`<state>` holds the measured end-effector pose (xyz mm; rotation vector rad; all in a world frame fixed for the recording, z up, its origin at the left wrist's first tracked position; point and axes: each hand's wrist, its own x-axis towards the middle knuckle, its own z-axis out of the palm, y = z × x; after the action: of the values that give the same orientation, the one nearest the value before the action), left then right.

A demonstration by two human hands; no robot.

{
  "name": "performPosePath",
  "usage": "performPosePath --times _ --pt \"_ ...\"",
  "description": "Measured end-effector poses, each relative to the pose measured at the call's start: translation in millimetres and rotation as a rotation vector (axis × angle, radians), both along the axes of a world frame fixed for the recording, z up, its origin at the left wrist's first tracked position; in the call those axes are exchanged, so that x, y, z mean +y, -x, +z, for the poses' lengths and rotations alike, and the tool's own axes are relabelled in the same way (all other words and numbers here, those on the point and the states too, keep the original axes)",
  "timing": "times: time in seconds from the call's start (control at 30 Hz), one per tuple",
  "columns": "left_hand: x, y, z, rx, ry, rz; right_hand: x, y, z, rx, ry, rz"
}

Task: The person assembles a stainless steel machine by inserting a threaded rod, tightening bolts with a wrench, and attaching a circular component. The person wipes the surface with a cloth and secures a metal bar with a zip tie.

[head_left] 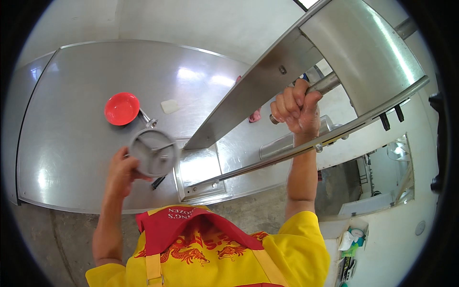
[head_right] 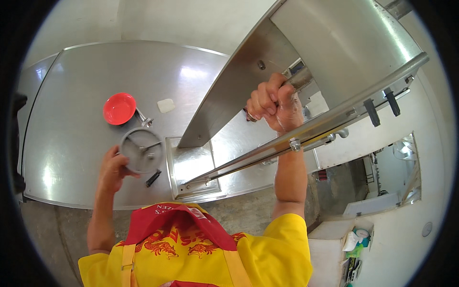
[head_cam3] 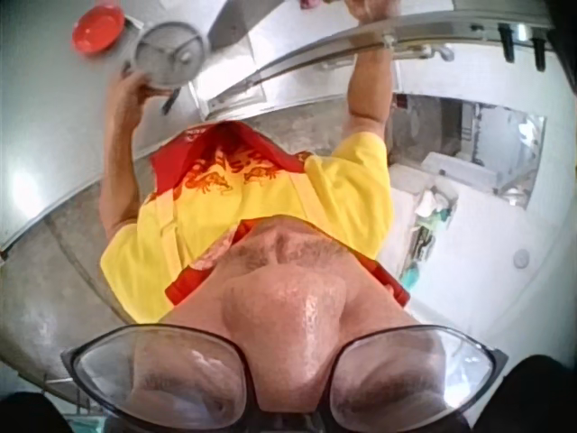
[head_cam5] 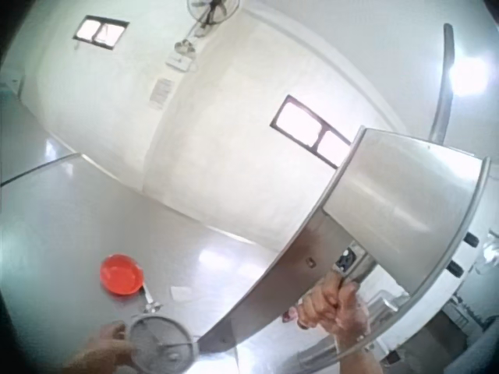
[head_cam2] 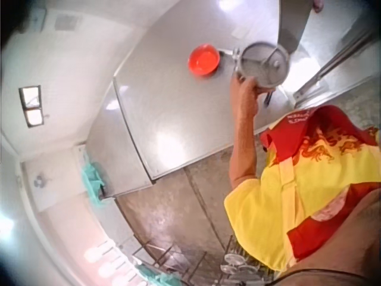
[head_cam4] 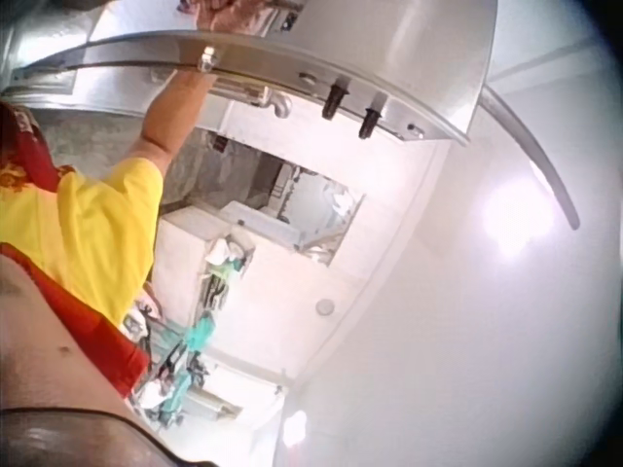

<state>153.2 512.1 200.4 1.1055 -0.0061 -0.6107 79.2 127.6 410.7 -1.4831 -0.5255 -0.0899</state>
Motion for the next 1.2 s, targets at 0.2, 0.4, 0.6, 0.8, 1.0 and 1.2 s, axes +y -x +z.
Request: performPosePath --times 0.2,0.4,0.6,0.8,1.0,1.2 --pt "-101.5 15.0 77.8 -0.033 0.224 -0.348 5.4 -2.7 -1.7 0.016 -0.017 0.005" --pt "-159.3 11.3 114.6 -0.094 0.312 -0.417 7.7 -3.8 -1.2 -0.022 0.003 0.023" --pt "-174.1 18.7 136.6 -0.093 0.345 -0.421 3.8 -4.8 -2.7 -0.019 0.001 0.048" --pt "-179.5 25.0 130.6 -0.045 0.419 -0.368 5.8 -5.1 -2.0 -0.003 0.001 0.043" --pt "-183.6 37.0 136.6 -0.005 0.456 -0.313 2.3 -3.3 -1.0 0.008 0.020 0.046" --pt "-182.6 46.0 141.3 -0.020 0.415 -0.217 -6.5 28.7 -5.8 -0.065 0.305 -0.482"
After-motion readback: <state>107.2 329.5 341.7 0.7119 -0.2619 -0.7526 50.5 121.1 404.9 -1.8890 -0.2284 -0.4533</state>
